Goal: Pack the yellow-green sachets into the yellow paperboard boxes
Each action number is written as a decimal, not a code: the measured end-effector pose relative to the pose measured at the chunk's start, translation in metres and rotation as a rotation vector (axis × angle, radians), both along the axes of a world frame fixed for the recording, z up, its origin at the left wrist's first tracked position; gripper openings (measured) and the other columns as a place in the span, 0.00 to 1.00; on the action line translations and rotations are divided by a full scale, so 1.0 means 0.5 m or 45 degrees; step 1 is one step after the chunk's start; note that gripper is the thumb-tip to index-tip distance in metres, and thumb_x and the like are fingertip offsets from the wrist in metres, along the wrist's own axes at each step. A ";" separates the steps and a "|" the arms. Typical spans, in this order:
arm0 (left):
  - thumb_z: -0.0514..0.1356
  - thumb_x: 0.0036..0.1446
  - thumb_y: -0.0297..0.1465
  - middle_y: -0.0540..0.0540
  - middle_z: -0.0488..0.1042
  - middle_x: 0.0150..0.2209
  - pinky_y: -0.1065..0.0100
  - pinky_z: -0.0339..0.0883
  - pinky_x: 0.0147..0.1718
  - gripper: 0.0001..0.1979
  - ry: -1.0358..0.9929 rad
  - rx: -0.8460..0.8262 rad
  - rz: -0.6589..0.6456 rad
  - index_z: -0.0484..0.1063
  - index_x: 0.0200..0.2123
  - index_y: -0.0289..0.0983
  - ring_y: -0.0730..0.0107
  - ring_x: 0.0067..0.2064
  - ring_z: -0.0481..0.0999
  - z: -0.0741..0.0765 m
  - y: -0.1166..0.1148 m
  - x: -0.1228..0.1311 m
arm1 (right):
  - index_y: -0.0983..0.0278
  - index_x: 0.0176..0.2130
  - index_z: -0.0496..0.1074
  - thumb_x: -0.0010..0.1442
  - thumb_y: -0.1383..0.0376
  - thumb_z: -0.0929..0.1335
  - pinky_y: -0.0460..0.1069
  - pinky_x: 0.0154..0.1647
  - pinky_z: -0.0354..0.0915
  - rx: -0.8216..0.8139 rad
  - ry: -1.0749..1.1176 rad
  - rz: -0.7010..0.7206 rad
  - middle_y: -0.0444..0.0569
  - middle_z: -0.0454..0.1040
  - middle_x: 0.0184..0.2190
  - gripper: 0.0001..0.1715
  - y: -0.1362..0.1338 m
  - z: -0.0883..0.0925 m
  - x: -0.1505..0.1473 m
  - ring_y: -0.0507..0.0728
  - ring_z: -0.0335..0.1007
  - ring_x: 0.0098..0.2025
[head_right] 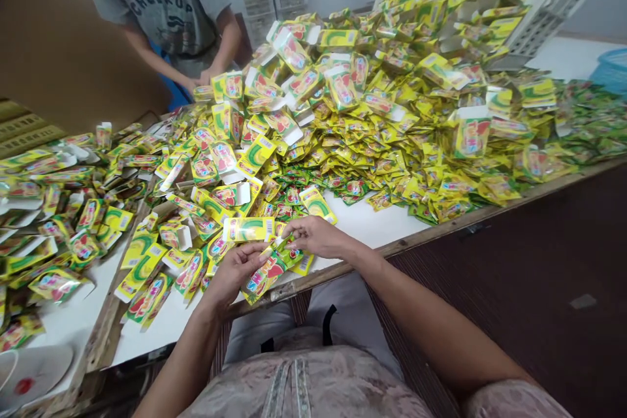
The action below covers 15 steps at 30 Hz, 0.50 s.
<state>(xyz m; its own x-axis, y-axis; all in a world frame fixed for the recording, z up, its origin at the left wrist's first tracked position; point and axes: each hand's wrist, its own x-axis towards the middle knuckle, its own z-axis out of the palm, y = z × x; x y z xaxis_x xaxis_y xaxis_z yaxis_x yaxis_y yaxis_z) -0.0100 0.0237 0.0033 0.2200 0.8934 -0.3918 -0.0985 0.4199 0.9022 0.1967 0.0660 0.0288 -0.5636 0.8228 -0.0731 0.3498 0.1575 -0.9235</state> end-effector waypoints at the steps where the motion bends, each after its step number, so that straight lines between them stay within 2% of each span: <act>1: 0.70 0.39 0.38 0.45 0.79 0.29 0.68 0.68 0.33 0.22 -0.006 0.018 -0.012 0.77 0.38 0.33 0.67 0.30 0.76 0.000 -0.001 -0.002 | 0.66 0.34 0.73 0.49 0.63 0.69 0.44 0.25 0.57 -0.072 0.070 -0.041 0.41 0.68 0.21 0.10 -0.001 -0.005 -0.001 0.50 0.62 0.24; 4: 0.69 0.41 0.39 0.45 0.79 0.30 0.68 0.68 0.34 0.23 -0.051 0.045 -0.036 0.76 0.40 0.33 0.66 0.31 0.76 0.004 -0.006 -0.004 | 0.66 0.27 0.72 0.48 0.59 0.70 0.44 0.24 0.55 -0.052 0.066 -0.177 0.40 0.67 0.18 0.12 0.000 -0.020 -0.007 0.49 0.59 0.22; 8: 0.70 0.39 0.39 0.46 0.78 0.26 0.68 0.68 0.31 0.23 -0.009 0.048 -0.011 0.77 0.39 0.33 0.66 0.29 0.75 0.004 -0.010 0.001 | 0.66 0.22 0.70 0.49 0.62 0.70 0.44 0.23 0.52 0.108 -0.080 -0.252 0.39 0.63 0.16 0.11 -0.002 -0.027 -0.022 0.48 0.57 0.21; 11: 0.70 0.38 0.40 0.47 0.76 0.23 0.69 0.67 0.29 0.23 0.004 0.044 -0.010 0.77 0.38 0.33 0.68 0.27 0.74 -0.002 -0.009 0.005 | 0.65 0.27 0.71 0.47 0.67 0.70 0.43 0.23 0.53 0.117 -0.050 -0.269 0.38 0.63 0.17 0.04 -0.009 -0.027 -0.037 0.48 0.58 0.22; 15: 0.70 0.37 0.41 0.47 0.76 0.23 0.70 0.66 0.27 0.24 0.000 0.043 0.018 0.77 0.37 0.32 0.68 0.26 0.73 -0.002 -0.007 0.007 | 0.64 0.35 0.69 0.46 0.68 0.70 0.44 0.26 0.58 -0.051 0.139 -0.364 0.40 0.68 0.22 0.12 -0.025 -0.028 -0.053 0.50 0.64 0.24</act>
<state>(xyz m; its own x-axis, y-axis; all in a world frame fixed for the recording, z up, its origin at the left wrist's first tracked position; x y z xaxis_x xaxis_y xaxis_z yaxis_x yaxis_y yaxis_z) -0.0063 0.0201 0.0021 0.2073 0.9090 -0.3616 -0.1038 0.3880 0.9158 0.1703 0.0537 0.0147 -0.3157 0.9469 -0.0603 0.2730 0.0298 -0.9616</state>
